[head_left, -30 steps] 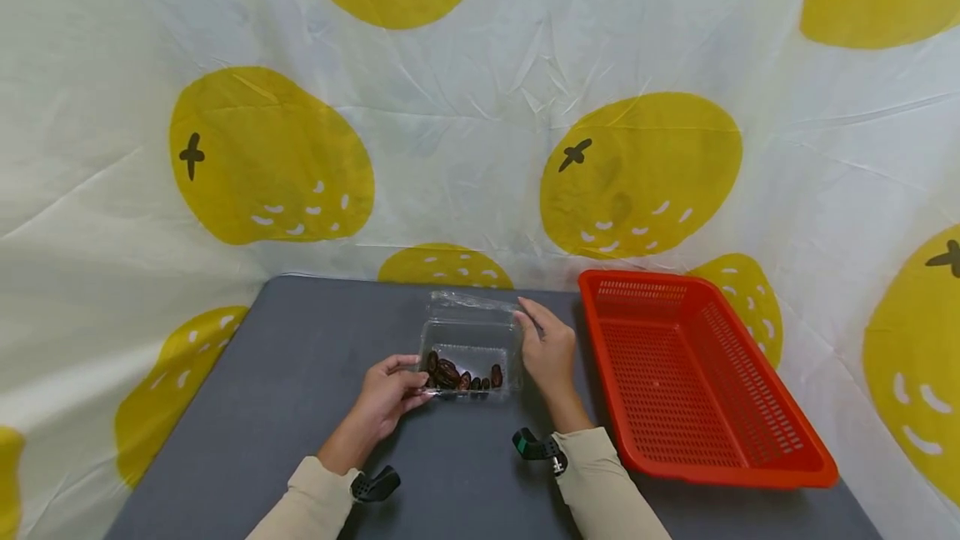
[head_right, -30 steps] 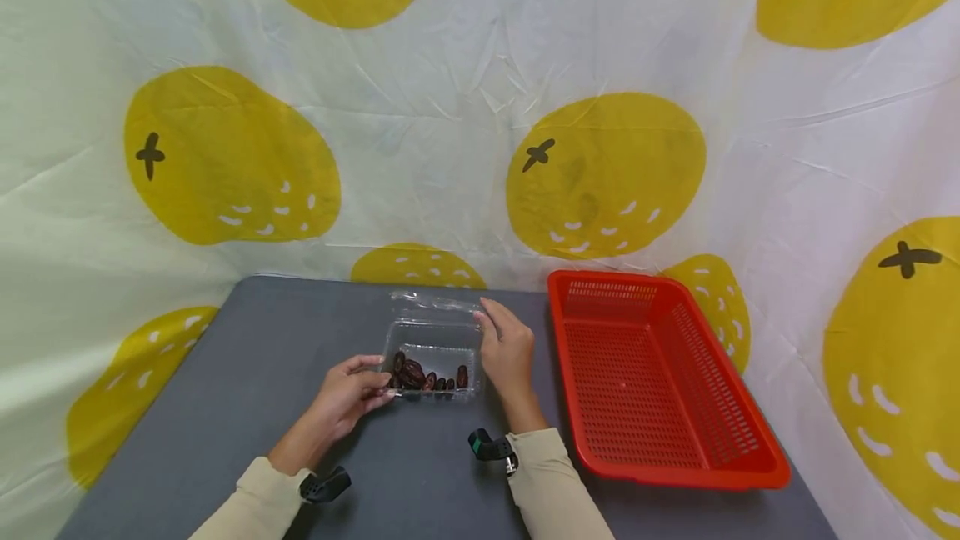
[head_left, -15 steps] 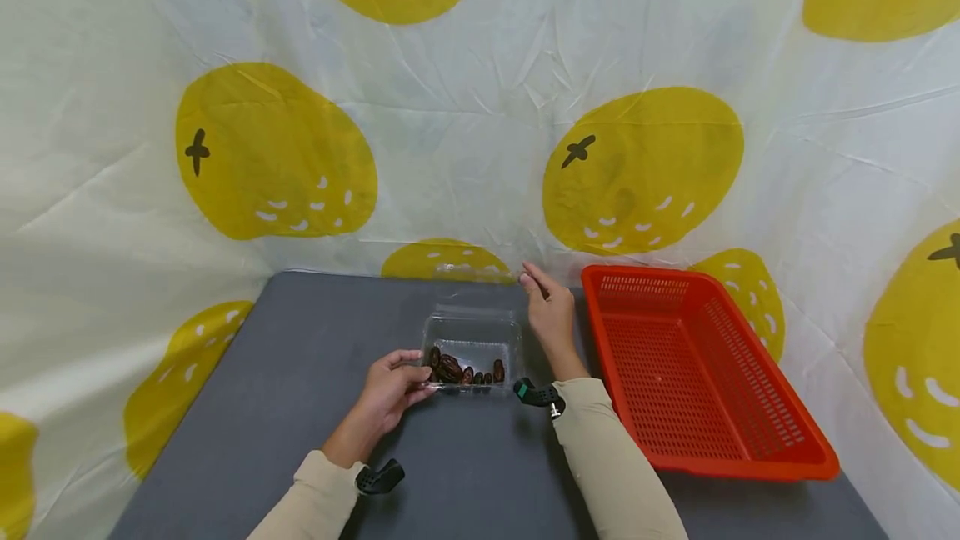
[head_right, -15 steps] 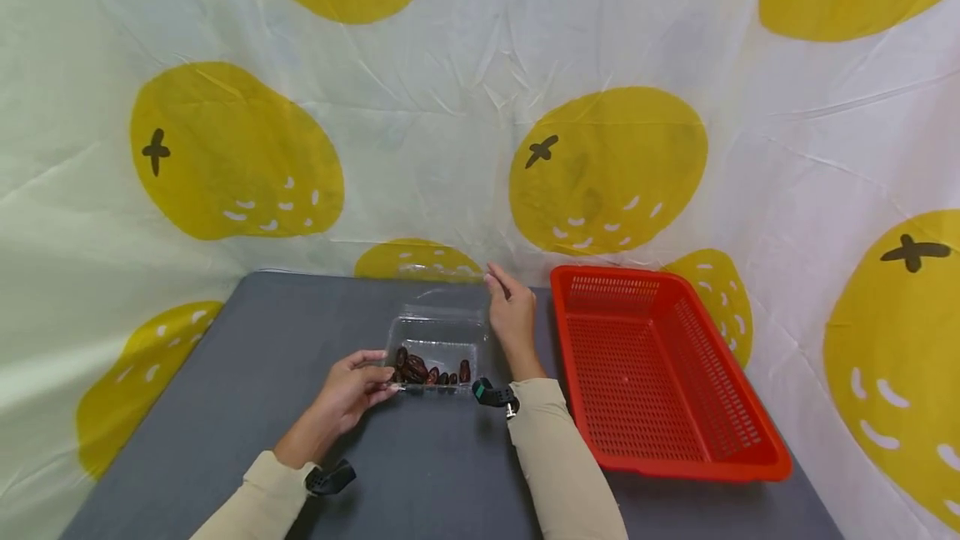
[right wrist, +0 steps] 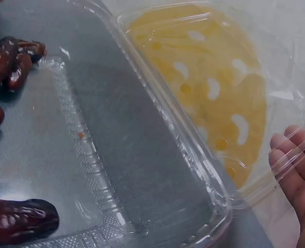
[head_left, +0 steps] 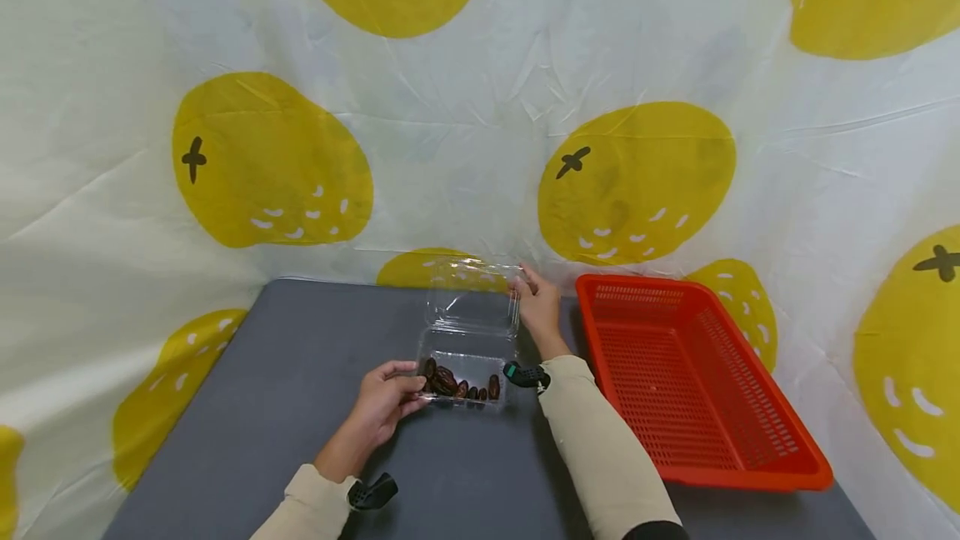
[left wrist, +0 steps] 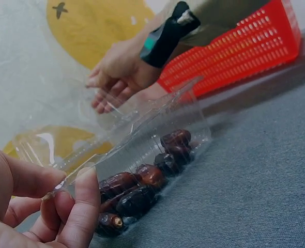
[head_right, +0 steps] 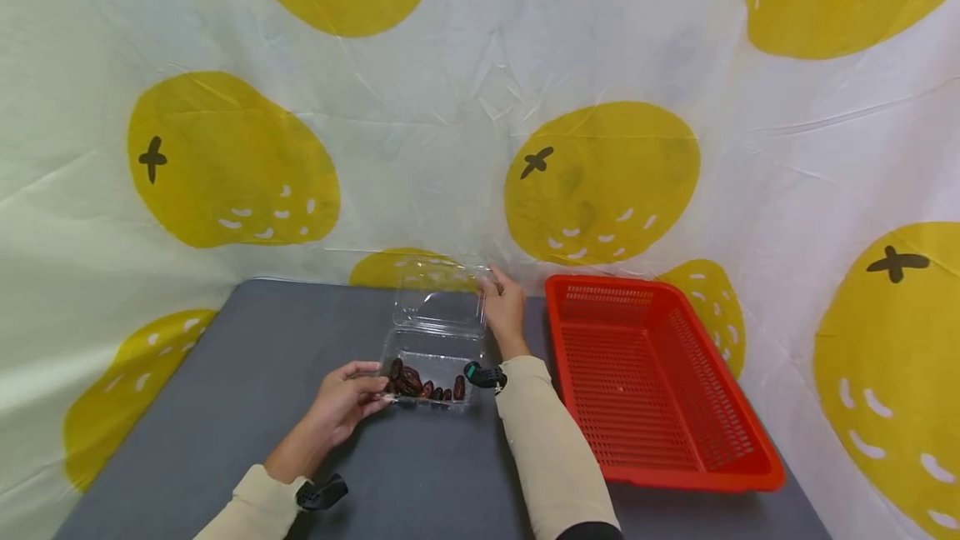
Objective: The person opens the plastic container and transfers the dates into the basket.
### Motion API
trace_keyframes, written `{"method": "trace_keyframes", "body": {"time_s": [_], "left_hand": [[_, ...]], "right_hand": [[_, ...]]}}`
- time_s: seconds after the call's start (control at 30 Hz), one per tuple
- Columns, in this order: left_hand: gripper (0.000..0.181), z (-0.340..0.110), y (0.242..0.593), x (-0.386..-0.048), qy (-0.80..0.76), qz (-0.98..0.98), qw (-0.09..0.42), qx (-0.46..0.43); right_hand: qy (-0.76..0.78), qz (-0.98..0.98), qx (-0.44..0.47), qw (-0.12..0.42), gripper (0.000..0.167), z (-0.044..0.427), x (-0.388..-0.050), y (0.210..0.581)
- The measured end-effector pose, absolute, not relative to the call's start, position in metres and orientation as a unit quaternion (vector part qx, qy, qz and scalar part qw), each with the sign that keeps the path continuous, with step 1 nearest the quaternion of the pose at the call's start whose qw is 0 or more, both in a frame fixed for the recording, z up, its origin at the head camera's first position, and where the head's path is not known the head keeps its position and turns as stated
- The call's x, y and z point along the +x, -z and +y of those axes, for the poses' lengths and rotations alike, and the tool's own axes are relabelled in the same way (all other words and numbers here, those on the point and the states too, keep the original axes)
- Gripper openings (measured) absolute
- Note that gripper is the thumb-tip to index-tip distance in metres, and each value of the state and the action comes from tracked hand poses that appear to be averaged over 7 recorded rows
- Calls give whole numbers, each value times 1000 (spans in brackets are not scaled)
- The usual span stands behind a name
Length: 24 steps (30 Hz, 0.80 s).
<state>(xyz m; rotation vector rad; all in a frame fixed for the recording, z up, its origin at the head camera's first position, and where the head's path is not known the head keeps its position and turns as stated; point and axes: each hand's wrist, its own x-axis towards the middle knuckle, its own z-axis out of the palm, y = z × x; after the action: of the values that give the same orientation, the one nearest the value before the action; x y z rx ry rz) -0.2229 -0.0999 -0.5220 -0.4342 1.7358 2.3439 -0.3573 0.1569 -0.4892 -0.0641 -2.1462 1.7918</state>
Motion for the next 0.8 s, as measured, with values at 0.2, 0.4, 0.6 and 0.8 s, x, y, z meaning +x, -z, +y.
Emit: {"method": "trace_keyframes", "body": {"time_s": [0.2, 0.4, 0.6, 0.8], "left_hand": [[35, -97, 521, -219, -794, 583, 101, -140], [34, -97, 521, -211, -789, 589, 95, -147], [35, -98, 518, -207, -786, 592, 97, -149], [36, -97, 517, -204, -788, 588, 102, -149]], "right_hand": [[-603, -783, -64, 136, 36, 158, -360, 502], [-559, -817, -90, 111, 21, 157, -353, 516], [-563, -812, -130, 83, 17, 156, -353, 524], [-517, -838, -155, 80, 16, 160, -347, 527]]}}
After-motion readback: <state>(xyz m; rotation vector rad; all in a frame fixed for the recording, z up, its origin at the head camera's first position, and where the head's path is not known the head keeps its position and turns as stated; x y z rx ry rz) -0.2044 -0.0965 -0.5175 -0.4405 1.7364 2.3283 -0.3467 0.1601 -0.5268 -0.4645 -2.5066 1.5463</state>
